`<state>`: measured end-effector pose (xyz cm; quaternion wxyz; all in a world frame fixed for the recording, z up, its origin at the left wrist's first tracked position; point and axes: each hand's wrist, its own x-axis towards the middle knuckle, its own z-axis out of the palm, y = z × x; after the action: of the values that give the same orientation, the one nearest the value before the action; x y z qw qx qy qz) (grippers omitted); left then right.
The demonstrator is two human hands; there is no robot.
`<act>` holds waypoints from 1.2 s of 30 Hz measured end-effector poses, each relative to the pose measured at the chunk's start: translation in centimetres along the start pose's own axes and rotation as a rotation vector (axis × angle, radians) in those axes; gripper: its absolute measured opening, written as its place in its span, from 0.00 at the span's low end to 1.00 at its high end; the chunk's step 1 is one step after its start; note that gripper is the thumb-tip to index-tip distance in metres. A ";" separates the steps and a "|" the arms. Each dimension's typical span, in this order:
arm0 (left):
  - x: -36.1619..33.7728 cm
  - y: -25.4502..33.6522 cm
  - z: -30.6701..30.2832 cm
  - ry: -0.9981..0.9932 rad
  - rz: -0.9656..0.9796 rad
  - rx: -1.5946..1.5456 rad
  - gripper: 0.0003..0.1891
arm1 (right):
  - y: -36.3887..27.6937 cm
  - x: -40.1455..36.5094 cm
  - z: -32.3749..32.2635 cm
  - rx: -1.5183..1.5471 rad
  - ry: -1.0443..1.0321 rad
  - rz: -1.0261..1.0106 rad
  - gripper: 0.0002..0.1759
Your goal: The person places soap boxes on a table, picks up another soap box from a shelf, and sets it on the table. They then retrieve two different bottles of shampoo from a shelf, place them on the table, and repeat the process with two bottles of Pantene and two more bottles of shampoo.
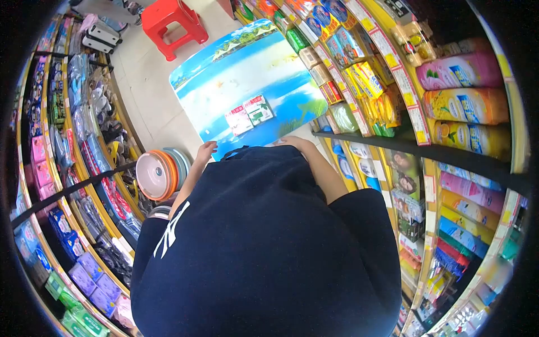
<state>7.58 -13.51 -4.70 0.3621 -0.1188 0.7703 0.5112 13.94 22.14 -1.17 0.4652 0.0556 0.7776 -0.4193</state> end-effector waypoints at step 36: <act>-2.9 -7.1 6.0 0.063 -0.021 0.084 0.22 | 6.7 1.5 -1.7 0.117 0.255 -0.026 0.24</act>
<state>16.20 -11.95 -9.01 0.3478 -0.1277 0.8008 0.4705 15.12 27.17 -5.95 0.3528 0.1252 0.8055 -0.4593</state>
